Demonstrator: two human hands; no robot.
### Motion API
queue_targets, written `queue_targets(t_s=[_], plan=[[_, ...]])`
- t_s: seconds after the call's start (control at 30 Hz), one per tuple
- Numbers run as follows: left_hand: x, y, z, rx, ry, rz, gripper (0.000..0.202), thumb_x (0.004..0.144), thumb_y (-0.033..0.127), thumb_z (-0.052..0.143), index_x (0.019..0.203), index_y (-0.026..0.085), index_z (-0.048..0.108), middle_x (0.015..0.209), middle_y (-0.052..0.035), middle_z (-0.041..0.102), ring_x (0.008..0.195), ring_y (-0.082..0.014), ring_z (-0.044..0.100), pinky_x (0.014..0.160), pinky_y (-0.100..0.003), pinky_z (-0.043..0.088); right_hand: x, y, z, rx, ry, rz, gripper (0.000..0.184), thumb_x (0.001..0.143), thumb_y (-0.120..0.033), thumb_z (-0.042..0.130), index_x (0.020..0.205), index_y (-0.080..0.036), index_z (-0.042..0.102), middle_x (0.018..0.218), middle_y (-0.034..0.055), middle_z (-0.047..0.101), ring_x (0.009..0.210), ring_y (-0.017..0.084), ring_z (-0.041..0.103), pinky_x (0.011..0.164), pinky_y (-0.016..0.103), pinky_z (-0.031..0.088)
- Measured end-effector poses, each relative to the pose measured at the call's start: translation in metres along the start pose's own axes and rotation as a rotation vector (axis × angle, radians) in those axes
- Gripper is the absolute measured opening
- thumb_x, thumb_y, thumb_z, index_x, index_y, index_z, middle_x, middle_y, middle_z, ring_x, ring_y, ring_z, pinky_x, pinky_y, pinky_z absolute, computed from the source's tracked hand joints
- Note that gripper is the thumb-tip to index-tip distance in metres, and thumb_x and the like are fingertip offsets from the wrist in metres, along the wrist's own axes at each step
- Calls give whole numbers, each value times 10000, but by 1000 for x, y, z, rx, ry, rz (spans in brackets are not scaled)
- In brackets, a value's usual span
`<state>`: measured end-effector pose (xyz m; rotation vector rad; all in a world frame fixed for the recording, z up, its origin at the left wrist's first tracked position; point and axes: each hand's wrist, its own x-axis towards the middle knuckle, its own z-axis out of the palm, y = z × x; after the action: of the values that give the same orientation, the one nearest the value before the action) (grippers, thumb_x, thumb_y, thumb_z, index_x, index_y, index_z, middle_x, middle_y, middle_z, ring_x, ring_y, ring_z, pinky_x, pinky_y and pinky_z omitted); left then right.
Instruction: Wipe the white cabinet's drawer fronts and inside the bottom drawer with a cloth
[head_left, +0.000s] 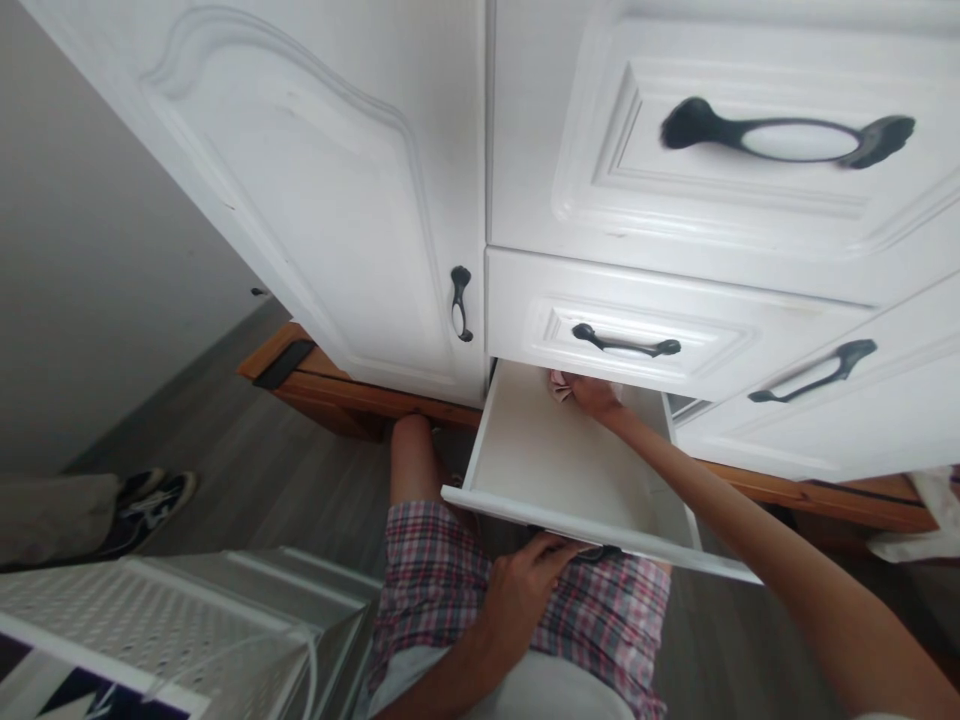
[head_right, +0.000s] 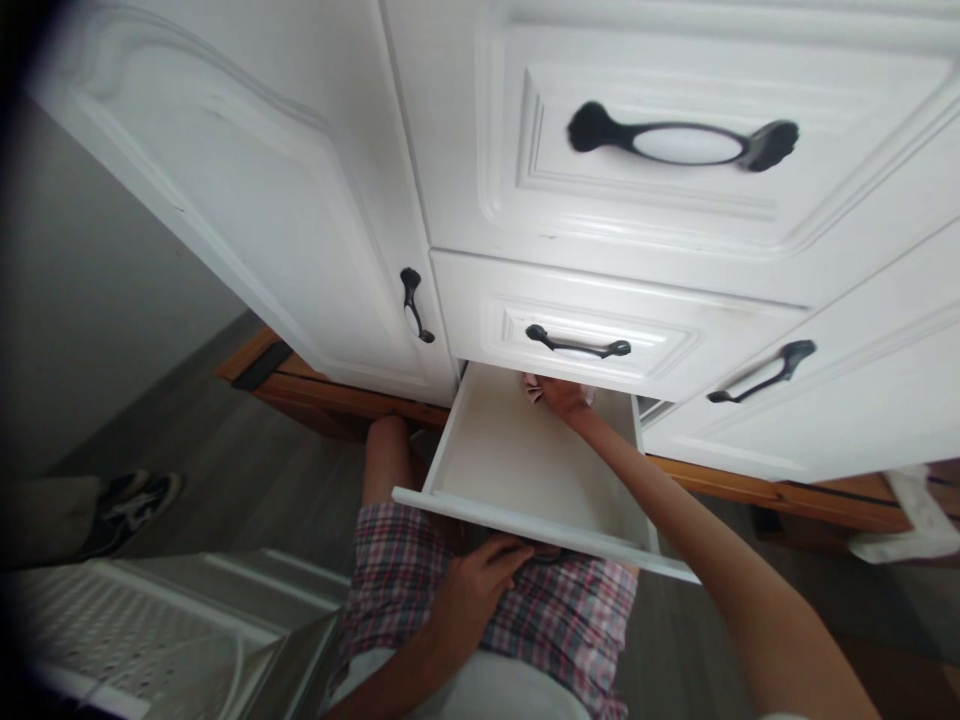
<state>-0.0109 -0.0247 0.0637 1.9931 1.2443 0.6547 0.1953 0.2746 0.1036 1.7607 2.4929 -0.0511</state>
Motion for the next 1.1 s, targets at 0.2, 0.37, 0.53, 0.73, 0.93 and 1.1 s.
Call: queue_targets(t_s=[0.2,0.37,0.53,0.73,0.93,1.1], plan=[[0,-6,8,-134,-12,-49,756,965,-66,467,1435,479,699,1247,62,790,777,-57,737,825,-177,663,-26,-1,12,43,-189,-143,494,1033,-130,505,1515,-184,599,1458,232,582,1271,345,612,1080,433,495],[0,-8,9,-183,11,-80,753,935,-74,446,1394,444,742,1213,41,794,790,-76,714,829,-180,649,-47,-9,13,141,-343,-333,569,951,-128,624,1512,-215,588,1396,172,598,1170,300,638,1038,373,495],[2,-1,4,-215,9,-114,718,934,-73,474,1333,441,778,1178,52,797,860,-88,744,840,-180,641,-71,-23,19,259,-487,-467,542,868,-71,631,1395,-196,657,1314,135,658,1074,251,668,931,310,521],[6,10,-4,-161,23,-108,716,915,-82,524,1326,447,780,1198,49,809,946,-119,776,924,-233,656,-97,-48,22,361,-624,-599,579,745,-90,788,1315,-166,719,1265,112,732,1115,243,695,944,276,539],[5,8,-1,-209,53,-117,625,971,-33,513,1280,423,808,1187,51,809,893,-106,768,901,-220,658,-82,-25,-2,324,-564,-557,424,731,-120,804,1152,-171,785,1104,80,768,985,224,713,850,252,536],[3,7,-4,-218,26,-123,668,957,-46,468,1315,415,794,1226,45,805,888,-100,759,888,-200,650,-46,30,-18,229,-274,-353,365,908,-150,674,1265,-159,748,1196,159,727,1029,258,694,908,314,516]])
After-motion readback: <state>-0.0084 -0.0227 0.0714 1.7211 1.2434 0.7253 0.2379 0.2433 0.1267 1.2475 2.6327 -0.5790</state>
